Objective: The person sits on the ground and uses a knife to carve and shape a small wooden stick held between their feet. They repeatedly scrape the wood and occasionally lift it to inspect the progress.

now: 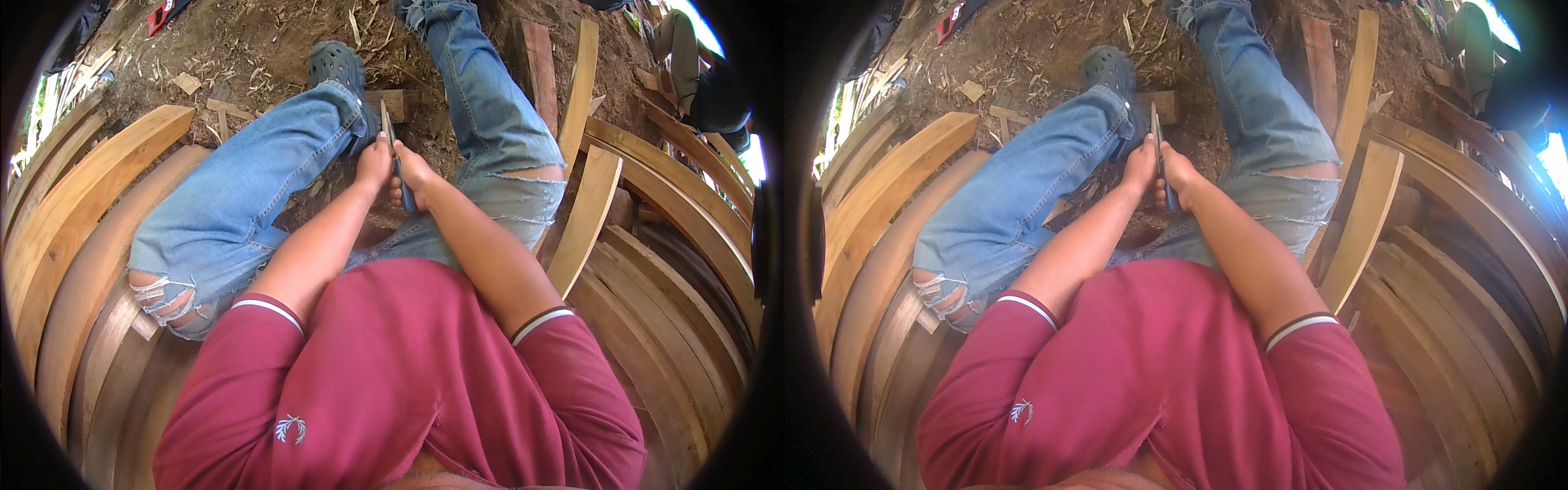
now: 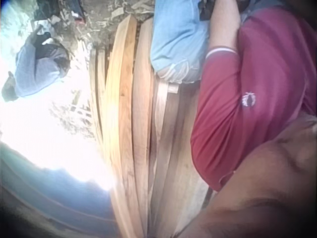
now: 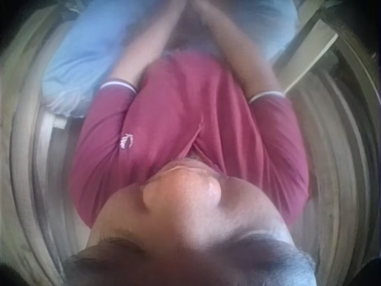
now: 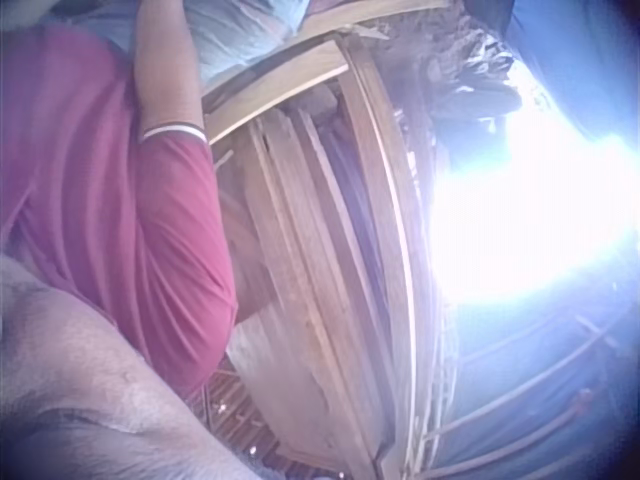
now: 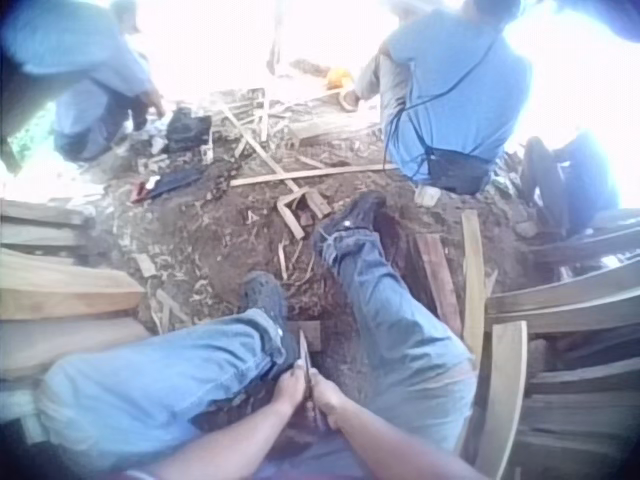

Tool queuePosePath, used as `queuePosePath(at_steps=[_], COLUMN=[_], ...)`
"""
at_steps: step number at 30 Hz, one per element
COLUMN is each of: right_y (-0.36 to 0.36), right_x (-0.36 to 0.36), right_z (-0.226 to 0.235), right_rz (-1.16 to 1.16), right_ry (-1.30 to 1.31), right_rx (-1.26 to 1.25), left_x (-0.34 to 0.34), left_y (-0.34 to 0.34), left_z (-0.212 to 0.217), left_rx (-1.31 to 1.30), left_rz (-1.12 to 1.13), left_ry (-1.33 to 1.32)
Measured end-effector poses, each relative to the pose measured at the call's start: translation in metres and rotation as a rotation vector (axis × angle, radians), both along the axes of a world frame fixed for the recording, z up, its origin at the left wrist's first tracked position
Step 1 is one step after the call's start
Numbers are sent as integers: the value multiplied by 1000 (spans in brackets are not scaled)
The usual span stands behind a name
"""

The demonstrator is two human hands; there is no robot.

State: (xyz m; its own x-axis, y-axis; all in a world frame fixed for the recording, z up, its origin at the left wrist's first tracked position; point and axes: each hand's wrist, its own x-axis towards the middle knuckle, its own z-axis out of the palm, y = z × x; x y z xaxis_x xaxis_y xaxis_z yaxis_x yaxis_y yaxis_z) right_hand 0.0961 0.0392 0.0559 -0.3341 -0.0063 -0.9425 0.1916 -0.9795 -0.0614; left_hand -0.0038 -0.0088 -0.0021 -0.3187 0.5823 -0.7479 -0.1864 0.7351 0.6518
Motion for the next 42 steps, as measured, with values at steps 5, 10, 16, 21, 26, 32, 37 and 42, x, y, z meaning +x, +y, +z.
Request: queuePosePath(at_steps=[5,10,16,21,26,32,37,42], right_y=[-2,-4,6,-7,2,2,17,16], right_x=[-10,0,-2,1,-2,17,36,37], right_z=[18,9,5,26,6,53,79,34], right_rz=[21,-7,17,27,43,147,-71,195], right_ry=[-95,-36,-66,-65,-83,-34,140,-59], right_rx=[44,-6,13,31,110,479,612,789], left_x=[0,-5,2,1,3,-8,-30,-46], left_y=[0,2,4,2,8,12,53,77], left_z=[-3,-2,11,5,22,27,121,236], left_rx=[-14,-55,-7,3,-23,346,542,873], left_rz=[17,-34,-21,-7,-49,-321,129,120], left_ry=[35,-86,46,35,51,449,-285,-350])
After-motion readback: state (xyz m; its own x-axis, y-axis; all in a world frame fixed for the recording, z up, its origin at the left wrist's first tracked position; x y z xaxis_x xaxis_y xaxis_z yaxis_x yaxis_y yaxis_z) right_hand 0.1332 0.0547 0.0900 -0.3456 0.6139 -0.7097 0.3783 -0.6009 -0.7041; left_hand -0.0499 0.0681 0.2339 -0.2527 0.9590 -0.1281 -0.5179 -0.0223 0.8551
